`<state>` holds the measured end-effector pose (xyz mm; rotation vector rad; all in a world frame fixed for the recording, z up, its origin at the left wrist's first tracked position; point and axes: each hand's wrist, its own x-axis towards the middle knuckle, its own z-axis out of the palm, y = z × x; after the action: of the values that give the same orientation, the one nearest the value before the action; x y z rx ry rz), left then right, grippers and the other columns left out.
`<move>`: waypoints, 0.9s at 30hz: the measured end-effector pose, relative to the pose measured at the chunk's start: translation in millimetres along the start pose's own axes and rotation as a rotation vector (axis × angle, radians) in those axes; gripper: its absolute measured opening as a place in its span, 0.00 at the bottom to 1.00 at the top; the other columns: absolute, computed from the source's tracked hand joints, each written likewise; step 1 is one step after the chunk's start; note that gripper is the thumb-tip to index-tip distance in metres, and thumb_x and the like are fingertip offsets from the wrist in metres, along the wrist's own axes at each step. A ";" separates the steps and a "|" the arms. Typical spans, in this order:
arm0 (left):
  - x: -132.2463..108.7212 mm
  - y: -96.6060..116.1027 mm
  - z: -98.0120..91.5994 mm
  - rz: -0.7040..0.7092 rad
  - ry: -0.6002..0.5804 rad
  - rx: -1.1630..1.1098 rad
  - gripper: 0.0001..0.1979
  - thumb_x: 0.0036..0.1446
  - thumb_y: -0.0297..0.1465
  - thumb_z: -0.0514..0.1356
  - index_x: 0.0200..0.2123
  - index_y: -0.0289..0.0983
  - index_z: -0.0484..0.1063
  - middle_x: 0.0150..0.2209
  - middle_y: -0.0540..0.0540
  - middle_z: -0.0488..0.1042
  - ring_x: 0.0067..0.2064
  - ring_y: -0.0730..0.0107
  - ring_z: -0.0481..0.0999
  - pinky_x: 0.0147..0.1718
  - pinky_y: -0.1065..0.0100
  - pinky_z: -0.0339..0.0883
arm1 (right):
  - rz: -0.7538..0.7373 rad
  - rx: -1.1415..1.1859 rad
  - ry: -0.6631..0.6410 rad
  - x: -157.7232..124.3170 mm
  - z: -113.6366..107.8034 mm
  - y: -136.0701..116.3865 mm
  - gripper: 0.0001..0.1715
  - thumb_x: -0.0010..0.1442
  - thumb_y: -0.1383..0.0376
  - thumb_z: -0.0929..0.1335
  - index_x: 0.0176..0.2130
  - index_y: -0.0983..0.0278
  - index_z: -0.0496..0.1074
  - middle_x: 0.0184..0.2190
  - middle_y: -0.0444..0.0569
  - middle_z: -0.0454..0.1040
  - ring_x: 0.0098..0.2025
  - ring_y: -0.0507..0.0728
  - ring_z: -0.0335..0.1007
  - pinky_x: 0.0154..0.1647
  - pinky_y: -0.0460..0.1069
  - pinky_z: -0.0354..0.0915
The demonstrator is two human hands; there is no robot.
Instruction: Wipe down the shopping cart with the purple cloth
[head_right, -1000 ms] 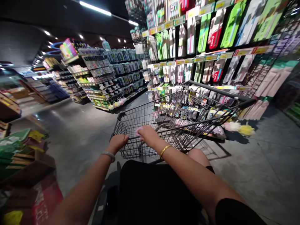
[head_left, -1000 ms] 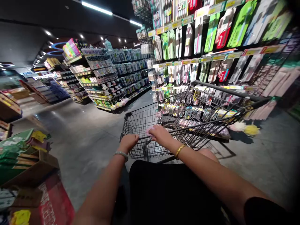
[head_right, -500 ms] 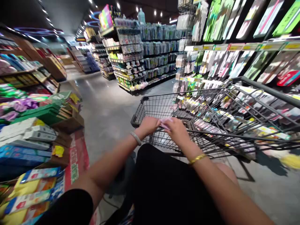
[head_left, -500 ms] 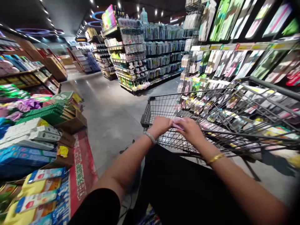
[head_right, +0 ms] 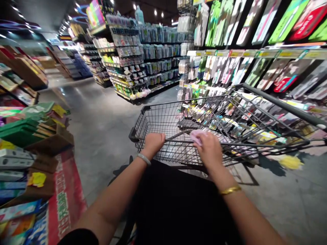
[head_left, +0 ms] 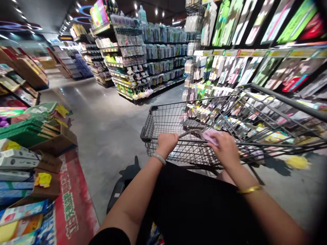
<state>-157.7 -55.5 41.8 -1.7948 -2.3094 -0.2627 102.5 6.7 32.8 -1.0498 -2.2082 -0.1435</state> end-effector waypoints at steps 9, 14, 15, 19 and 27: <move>2.6 -12.6 -1.8 -0.007 -0.013 0.051 0.31 0.69 0.36 0.40 0.31 0.31 0.80 0.30 0.36 0.78 0.35 0.56 0.78 0.33 0.62 0.63 | -0.075 -0.018 -0.095 -7.2 -22.9 28.5 0.21 0.62 0.64 0.68 0.55 0.54 0.70 0.54 0.52 0.72 0.55 0.64 0.66 0.54 0.61 0.63; 4.2 -8.2 -1.0 -0.003 -0.033 0.071 0.33 0.70 0.36 0.37 0.33 0.30 0.80 0.31 0.34 0.78 0.37 0.54 0.78 0.35 0.60 0.64 | 0.179 -0.126 0.004 -36.4 -85.0 127.7 0.21 0.61 0.53 0.68 0.51 0.58 0.72 0.50 0.54 0.74 0.50 0.65 0.70 0.49 0.57 0.65; 4.3 -7.9 -2.3 0.005 -0.050 0.080 0.33 0.70 0.36 0.36 0.33 0.30 0.80 0.32 0.34 0.78 0.37 0.54 0.78 0.35 0.60 0.64 | 0.226 -0.143 0.012 -37.2 -92.6 135.4 0.21 0.60 0.52 0.68 0.50 0.58 0.73 0.47 0.54 0.75 0.48 0.65 0.71 0.47 0.56 0.65; 6.5 -6.0 -16.8 0.088 -0.101 0.112 0.26 0.70 0.34 0.42 0.37 0.31 0.79 0.33 0.35 0.79 0.38 0.55 0.78 0.39 0.58 0.64 | 0.283 -0.188 -0.009 -22.9 -95.5 124.3 0.16 0.58 0.58 0.68 0.46 0.58 0.75 0.39 0.51 0.78 0.40 0.63 0.72 0.39 0.53 0.64; 32.1 94.1 -46.7 0.216 -0.063 -0.126 0.30 0.70 0.48 0.39 0.38 0.38 0.77 0.34 0.44 0.79 0.38 0.62 0.78 0.41 0.62 0.66 | -0.056 -0.042 -0.274 20.0 -50.9 66.2 0.13 0.62 0.62 0.64 0.46 0.56 0.72 0.44 0.51 0.77 0.44 0.61 0.72 0.43 0.53 0.65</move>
<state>-71.8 -14.8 96.8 -2.1226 -2.1580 -0.3270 168.3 45.2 72.2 -1.0843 -2.4913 -0.0739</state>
